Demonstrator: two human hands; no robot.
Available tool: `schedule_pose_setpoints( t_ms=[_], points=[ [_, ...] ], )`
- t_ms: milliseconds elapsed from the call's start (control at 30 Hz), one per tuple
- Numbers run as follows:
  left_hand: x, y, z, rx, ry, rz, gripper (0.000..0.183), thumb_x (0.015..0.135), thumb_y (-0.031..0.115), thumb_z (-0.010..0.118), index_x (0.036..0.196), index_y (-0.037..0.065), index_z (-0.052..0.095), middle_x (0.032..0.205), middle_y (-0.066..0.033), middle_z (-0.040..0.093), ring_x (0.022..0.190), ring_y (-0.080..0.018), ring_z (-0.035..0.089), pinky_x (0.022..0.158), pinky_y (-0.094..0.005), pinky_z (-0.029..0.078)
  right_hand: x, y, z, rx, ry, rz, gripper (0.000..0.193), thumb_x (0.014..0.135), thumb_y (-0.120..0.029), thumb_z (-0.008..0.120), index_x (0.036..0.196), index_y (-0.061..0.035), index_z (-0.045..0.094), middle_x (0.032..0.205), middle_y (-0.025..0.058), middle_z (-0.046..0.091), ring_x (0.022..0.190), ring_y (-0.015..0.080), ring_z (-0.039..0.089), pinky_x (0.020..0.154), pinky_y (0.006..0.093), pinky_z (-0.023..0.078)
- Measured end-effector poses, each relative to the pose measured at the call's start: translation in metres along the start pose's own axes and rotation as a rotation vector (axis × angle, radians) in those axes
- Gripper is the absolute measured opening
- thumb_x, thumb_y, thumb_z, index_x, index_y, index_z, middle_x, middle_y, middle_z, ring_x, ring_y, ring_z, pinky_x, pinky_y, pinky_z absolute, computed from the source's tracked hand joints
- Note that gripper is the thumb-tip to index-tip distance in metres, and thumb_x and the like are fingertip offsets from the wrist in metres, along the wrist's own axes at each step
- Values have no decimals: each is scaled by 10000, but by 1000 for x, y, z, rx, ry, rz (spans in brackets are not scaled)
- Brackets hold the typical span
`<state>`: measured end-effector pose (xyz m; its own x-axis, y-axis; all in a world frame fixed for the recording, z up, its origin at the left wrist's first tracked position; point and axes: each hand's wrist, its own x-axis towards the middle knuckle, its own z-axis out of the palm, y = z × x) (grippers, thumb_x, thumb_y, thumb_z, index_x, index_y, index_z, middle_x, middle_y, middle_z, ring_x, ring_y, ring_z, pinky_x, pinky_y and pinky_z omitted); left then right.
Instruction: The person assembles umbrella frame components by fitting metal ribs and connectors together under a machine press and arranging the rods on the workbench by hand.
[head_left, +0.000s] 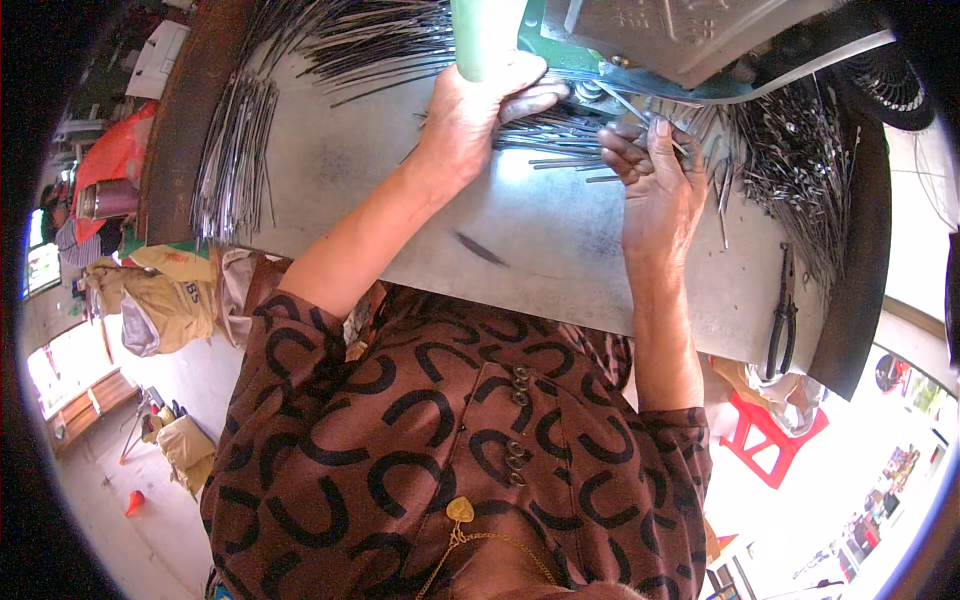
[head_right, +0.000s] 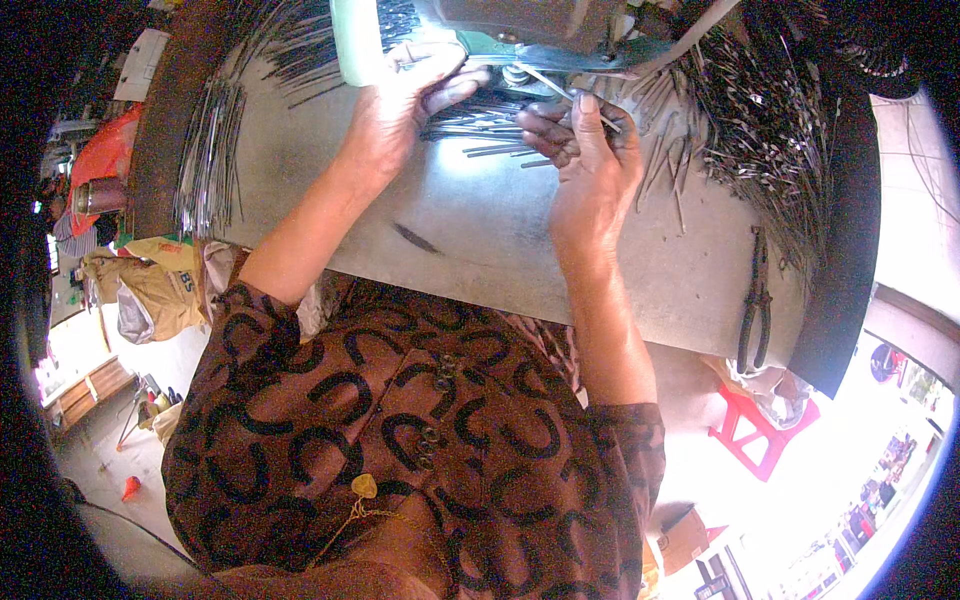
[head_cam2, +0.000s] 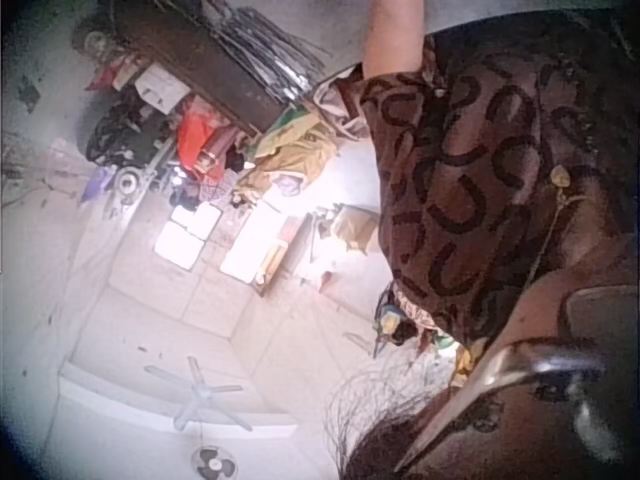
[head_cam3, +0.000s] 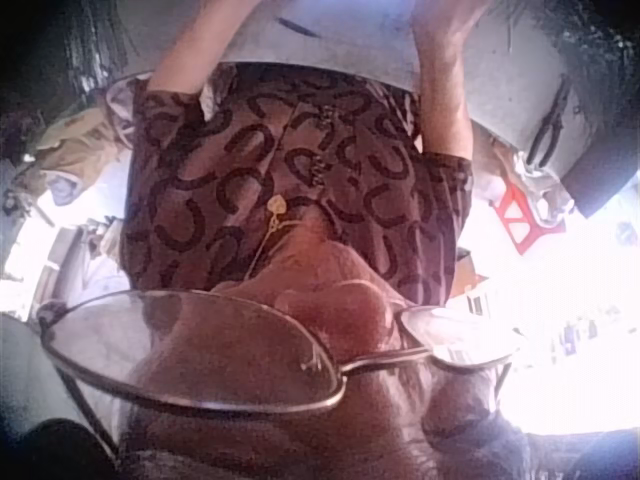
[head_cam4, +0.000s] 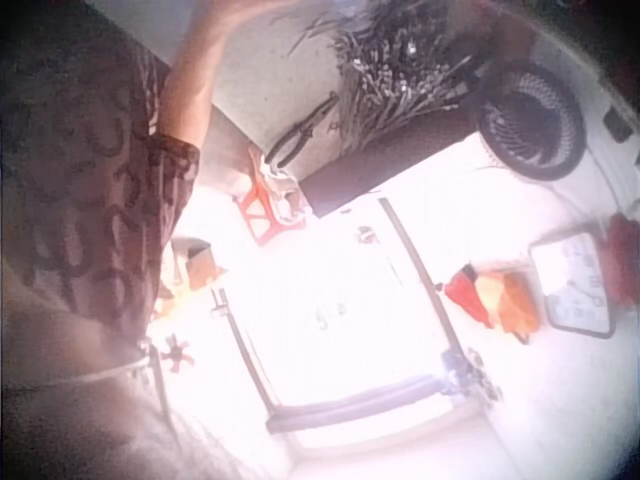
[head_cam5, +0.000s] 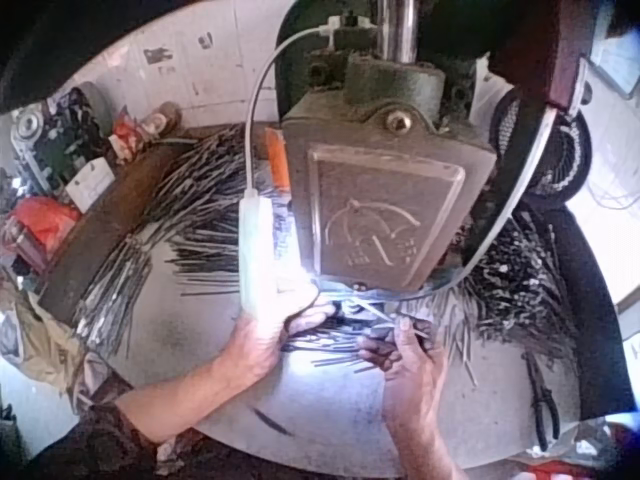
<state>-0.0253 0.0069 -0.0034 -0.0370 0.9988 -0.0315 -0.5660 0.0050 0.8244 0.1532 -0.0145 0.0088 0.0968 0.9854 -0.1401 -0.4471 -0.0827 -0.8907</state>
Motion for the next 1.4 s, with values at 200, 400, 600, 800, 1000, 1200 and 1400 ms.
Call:
schedule_pose_setpoints(
  t_ms=[200, 400, 600, 800, 1000, 1200, 1400],
  points=[
    [2, -1, 1, 21, -20, 36, 165, 868, 48, 612, 1002, -42, 575, 932, -143, 651, 835, -219, 679, 760, -274, 577, 3, 1, -3, 51, 5, 9, 263, 971, -220, 506, 1032, 35, 494, 871, 169, 632, 772, 277, 678, 669, 347, 556],
    [13, -3, -22, 40, -24, -65, 169, 875, 55, 615, 1015, -32, 579, 936, -142, 664, 849, -229, 682, 757, -264, 586, -1, 6, 6, -7, -14, 41, 265, 969, -209, 506, 1038, 47, 501, 843, 164, 626, 747, 265, 670, 656, 350, 561],
    [0, 7, -6, 51, 46, -45, 171, 847, 52, 630, 977, -50, 584, 928, -155, 655, 813, -202, 671, 761, -279, 567, 0, 2, 5, 9, -8, 83, 283, 966, -218, 511, 1039, 55, 501, 843, 163, 625, 750, 261, 664, 677, 350, 551],
    [5, 1, -5, 66, -33, 55, 172, 851, 45, 624, 987, -56, 592, 931, -159, 654, 821, -210, 673, 771, -280, 565, 4, 0, -1, -2, -12, 41, 297, 967, -232, 510, 1033, 57, 504, 877, 176, 636, 764, 258, 665, 682, 345, 543],
    [13, -5, -16, 0, -34, -71, 183, 855, 35, 618, 1005, -65, 586, 929, -155, 652, 815, -229, 679, 759, -289, 586, 2, 3, -3, -2, -9, 62, 294, 966, -226, 510, 1038, 59, 513, 874, 168, 635, 753, 254, 668, 660, 334, 544],
    [16, 0, -20, 83, -44, -123, 198, 880, 88, 616, 1044, -17, 580, 979, -129, 656, 885, -209, 673, 779, -255, 577, 2, -6, 0, -38, -15, 122, 279, 967, -209, 505, 1042, 59, 520, 836, 160, 637, 728, 250, 669, 648, 318, 544],
    [11, -4, -18, 5, -78, -102, 158, 884, 68, 604, 1018, -8, 567, 979, -98, 628, 941, -222, 657, 853, -292, 559, 1, -7, -2, -22, -24, 126, 272, 964, -206, 510, 1051, 52, 523, 830, 160, 643, 729, 242, 669, 648, 318, 544]
  ],
)
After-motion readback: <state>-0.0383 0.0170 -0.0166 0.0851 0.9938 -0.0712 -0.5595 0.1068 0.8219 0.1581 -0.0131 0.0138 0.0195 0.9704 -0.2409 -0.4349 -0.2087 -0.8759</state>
